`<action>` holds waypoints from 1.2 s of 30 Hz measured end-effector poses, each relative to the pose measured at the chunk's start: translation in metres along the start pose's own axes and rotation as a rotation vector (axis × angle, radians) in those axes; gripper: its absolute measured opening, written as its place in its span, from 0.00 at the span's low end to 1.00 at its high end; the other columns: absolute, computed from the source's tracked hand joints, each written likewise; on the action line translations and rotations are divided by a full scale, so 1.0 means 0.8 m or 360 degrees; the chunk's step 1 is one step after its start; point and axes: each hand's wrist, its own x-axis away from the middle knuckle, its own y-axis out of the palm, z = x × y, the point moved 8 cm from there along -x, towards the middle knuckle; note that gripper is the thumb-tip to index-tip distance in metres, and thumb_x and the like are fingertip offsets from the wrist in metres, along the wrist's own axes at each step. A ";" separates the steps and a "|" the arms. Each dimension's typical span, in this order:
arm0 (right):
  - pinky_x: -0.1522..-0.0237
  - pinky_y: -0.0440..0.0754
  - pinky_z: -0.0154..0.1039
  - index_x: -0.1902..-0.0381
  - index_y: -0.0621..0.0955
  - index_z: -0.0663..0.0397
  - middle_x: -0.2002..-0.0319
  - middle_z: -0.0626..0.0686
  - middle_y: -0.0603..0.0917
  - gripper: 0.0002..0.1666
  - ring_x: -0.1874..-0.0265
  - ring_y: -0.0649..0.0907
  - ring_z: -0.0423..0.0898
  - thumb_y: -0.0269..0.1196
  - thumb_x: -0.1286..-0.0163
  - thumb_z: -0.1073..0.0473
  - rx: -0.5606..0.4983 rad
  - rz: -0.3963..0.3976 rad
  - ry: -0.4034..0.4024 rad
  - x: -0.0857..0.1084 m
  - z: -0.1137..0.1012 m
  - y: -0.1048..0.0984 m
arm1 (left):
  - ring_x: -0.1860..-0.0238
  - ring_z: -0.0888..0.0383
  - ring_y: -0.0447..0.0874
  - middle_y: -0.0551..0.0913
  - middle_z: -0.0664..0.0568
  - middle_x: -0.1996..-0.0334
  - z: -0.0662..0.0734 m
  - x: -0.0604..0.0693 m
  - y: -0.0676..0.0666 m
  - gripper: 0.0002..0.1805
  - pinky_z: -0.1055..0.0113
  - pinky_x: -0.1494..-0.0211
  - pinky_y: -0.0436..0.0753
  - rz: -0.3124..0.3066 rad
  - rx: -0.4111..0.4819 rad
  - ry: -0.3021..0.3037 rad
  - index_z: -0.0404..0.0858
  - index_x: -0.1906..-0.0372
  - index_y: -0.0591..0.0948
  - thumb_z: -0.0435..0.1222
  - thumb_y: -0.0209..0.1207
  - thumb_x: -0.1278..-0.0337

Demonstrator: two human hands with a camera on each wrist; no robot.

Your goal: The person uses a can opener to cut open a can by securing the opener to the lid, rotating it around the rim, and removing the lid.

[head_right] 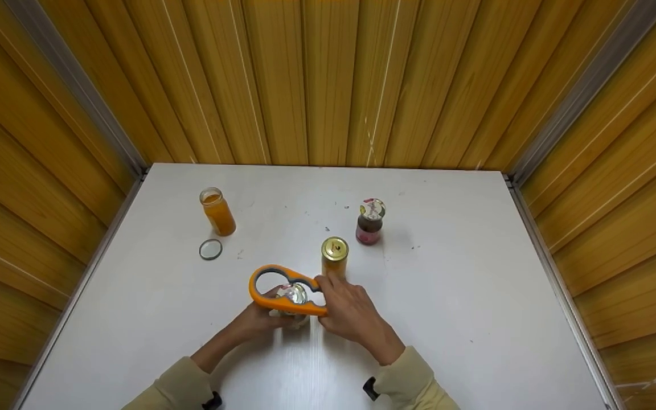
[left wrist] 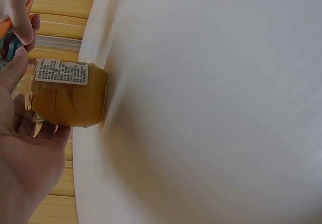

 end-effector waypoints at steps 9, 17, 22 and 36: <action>0.65 0.82 0.37 0.26 0.70 0.60 0.51 0.53 0.74 0.47 0.64 0.75 0.43 0.73 0.45 0.69 0.0057 -0.0081 -0.0098 0.001 -0.019 0.003 | 0.33 0.55 0.74 0.78 0.57 0.35 -0.002 0.000 -0.002 0.36 0.41 0.25 0.63 -0.0005 0.0013 -0.0021 0.47 0.29 0.74 0.41 0.74 0.42; 0.55 0.86 0.39 0.32 0.70 0.58 0.47 0.53 0.78 0.44 0.56 0.80 0.44 0.76 0.45 0.73 0.0094 -0.0022 -0.0087 0.004 -0.022 -0.002 | 0.33 0.55 0.73 0.79 0.60 0.36 -0.008 -0.002 -0.002 0.35 0.39 0.24 0.60 0.0010 0.0038 -0.0062 0.49 0.30 0.75 0.45 0.75 0.43; 0.54 0.87 0.39 0.36 0.72 0.57 0.45 0.53 0.77 0.41 0.54 0.80 0.46 0.77 0.46 0.73 0.0138 0.0038 -0.0078 0.008 -0.023 -0.004 | 0.33 0.55 0.73 0.79 0.60 0.36 -0.009 -0.002 -0.002 0.36 0.39 0.24 0.60 0.0003 0.0048 -0.0076 0.50 0.30 0.75 0.48 0.75 0.43; 0.59 0.88 0.37 0.30 0.74 0.61 0.42 0.57 0.75 0.36 0.57 0.82 0.47 0.71 0.36 0.69 0.0275 0.0023 -0.0273 0.010 -0.032 -0.001 | 0.33 0.56 0.73 0.79 0.61 0.36 0.004 -0.001 -0.003 0.36 0.41 0.26 0.65 -0.0070 -0.0055 0.0009 0.51 0.29 0.74 0.45 0.74 0.42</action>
